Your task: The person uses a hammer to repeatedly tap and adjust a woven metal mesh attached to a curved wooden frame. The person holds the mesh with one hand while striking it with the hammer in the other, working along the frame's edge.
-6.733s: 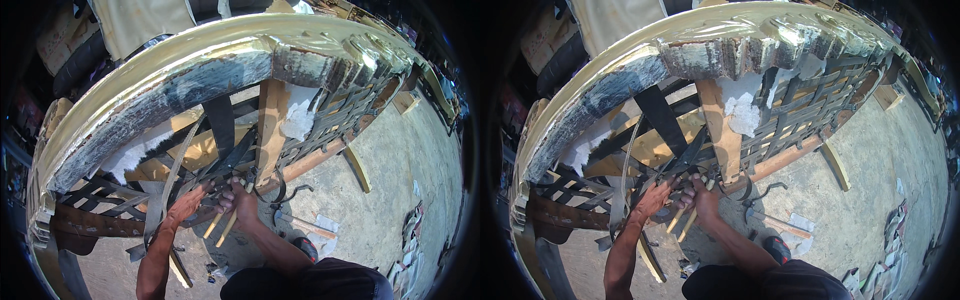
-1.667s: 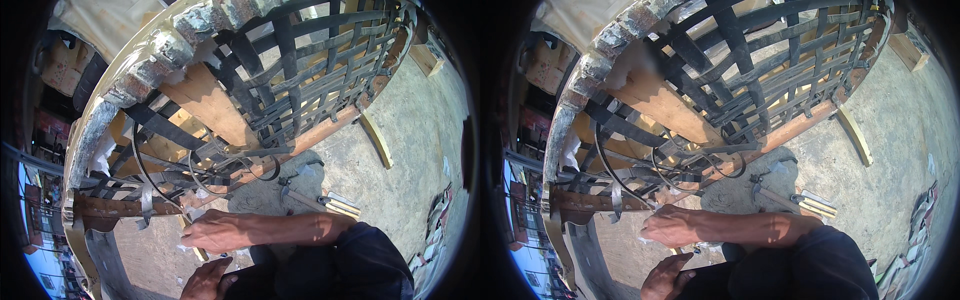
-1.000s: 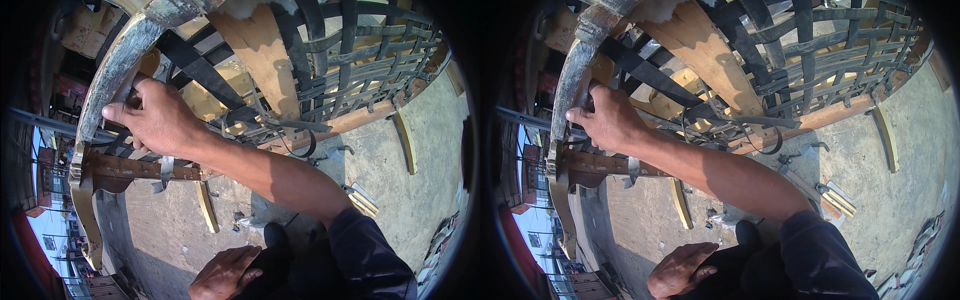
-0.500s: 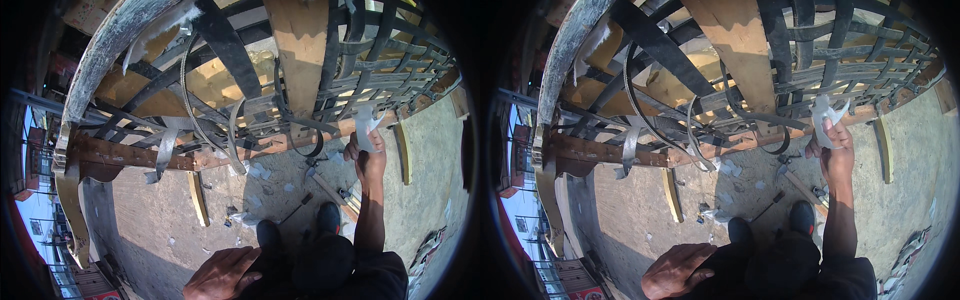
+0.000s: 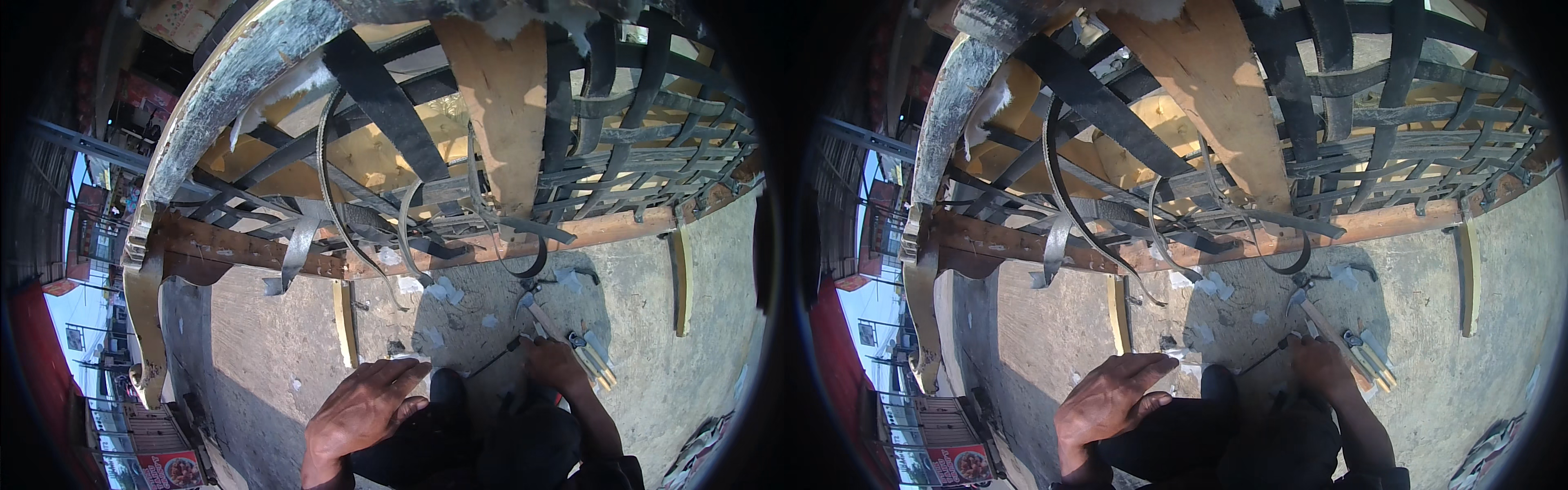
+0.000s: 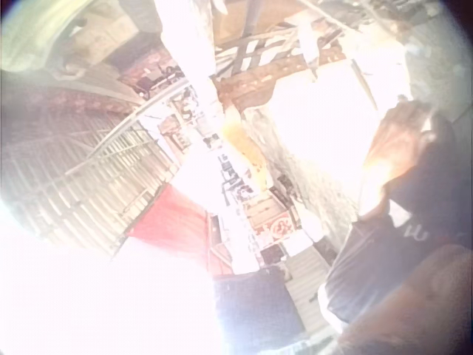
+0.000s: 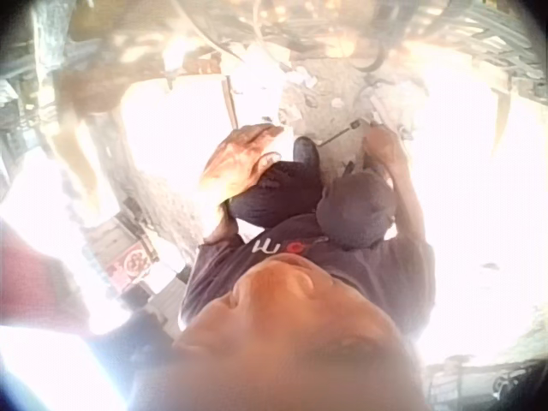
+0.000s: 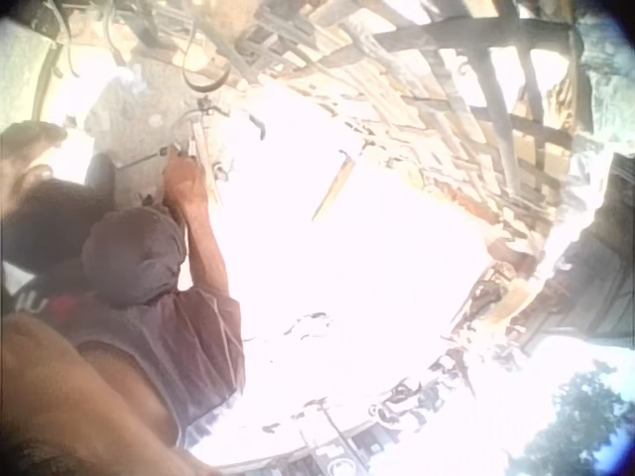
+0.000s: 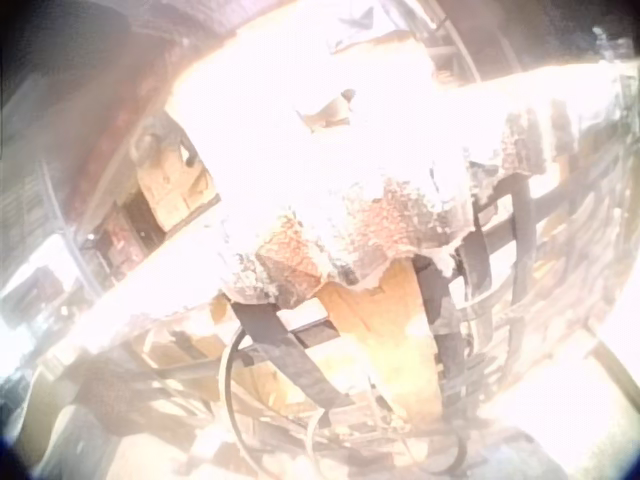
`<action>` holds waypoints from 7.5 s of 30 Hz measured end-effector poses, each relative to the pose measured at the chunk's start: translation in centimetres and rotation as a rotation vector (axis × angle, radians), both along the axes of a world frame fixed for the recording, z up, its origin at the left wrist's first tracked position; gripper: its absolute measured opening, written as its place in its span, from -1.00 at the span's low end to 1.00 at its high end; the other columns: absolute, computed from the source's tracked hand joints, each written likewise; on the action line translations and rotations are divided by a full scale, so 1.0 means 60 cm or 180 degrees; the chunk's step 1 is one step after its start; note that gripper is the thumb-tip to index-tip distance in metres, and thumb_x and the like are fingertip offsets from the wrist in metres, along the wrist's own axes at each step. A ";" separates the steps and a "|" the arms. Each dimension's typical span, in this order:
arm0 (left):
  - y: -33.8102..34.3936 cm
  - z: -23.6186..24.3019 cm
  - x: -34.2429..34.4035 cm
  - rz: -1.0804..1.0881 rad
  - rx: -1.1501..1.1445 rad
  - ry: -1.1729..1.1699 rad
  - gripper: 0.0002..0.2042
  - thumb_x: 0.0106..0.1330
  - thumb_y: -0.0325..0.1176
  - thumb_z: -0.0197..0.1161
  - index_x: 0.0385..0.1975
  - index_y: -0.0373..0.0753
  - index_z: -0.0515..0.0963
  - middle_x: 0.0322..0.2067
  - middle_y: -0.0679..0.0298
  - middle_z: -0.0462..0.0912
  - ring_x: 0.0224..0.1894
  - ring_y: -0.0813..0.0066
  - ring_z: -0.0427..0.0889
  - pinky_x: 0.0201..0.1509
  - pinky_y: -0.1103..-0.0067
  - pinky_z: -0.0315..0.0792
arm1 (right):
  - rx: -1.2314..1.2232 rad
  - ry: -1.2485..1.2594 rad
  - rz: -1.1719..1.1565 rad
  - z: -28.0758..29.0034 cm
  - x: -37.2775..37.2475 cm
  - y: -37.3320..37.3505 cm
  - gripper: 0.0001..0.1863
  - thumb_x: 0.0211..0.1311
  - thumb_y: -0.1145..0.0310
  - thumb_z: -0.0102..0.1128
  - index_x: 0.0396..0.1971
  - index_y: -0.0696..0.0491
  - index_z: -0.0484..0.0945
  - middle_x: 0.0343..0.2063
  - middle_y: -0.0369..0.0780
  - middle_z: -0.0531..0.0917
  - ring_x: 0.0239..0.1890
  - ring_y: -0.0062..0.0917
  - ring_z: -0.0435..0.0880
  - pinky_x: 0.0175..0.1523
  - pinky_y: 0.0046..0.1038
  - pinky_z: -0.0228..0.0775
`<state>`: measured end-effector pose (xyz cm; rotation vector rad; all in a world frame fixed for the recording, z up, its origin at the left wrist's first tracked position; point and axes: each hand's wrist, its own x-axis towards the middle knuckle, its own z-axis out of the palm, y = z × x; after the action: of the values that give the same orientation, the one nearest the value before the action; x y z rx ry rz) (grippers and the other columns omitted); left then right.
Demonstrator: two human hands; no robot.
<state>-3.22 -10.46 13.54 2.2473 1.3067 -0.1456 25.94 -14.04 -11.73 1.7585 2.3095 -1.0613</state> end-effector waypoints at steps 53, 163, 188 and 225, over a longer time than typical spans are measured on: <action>-0.017 -0.040 -0.033 0.0092 -0.0098 -0.0196 -0.61 0.43 -0.36 0.28 0.22 -0.29 0.52 0.14 -0.11 0.61 0.17 -0.18 0.58 0.25 0.19 0.49 | 0.0431 -0.0041 -0.2359 -0.152 0.058 -0.085 -0.40 0.14 0.24 0.43 0.20 -0.04 0.49 0.15 0.07 0.50 0.17 0.14 0.48 0.24 0.05 0.41; 0.093 -0.550 0.495 0.2841 -0.4057 -0.3076 -0.40 0.59 -0.03 0.07 0.48 -0.19 0.11 0.21 0.02 0.42 0.21 0.12 0.48 0.32 0.14 0.39 | 0.0842 -0.0229 -0.1230 -0.172 0.280 0.195 -0.34 0.24 0.26 0.19 0.35 0.02 0.25 0.10 0.08 0.58 0.02 0.05 0.70 0.12 0.00 0.53; 0.368 -0.513 0.360 0.0447 -0.0350 -0.0807 -0.47 0.45 -0.19 0.20 0.34 -0.29 0.34 0.05 -0.06 0.68 0.17 0.06 0.62 0.26 0.28 0.38 | -0.2007 0.5051 -0.3077 -0.126 0.072 0.096 -0.43 0.31 0.43 0.10 0.34 0.16 0.44 0.15 -0.05 0.59 0.30 -0.18 0.53 0.38 -0.16 0.34; 0.370 -0.462 0.336 0.1033 -0.1692 -0.0600 -0.63 0.19 -0.25 0.18 -0.06 -0.32 0.59 -0.24 0.19 0.61 -0.17 0.28 0.54 0.03 0.38 0.40 | -0.2441 0.7793 -0.3383 -0.127 -0.015 0.197 -0.74 0.51 0.17 0.11 -0.04 0.04 0.42 -0.36 -0.33 0.44 -0.39 -0.57 0.46 -0.29 -0.46 0.36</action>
<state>16.95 11.73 -14.19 1.5492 1.3230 -0.1388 25.04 -2.21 -19.36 -0.1836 0.3447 1.7671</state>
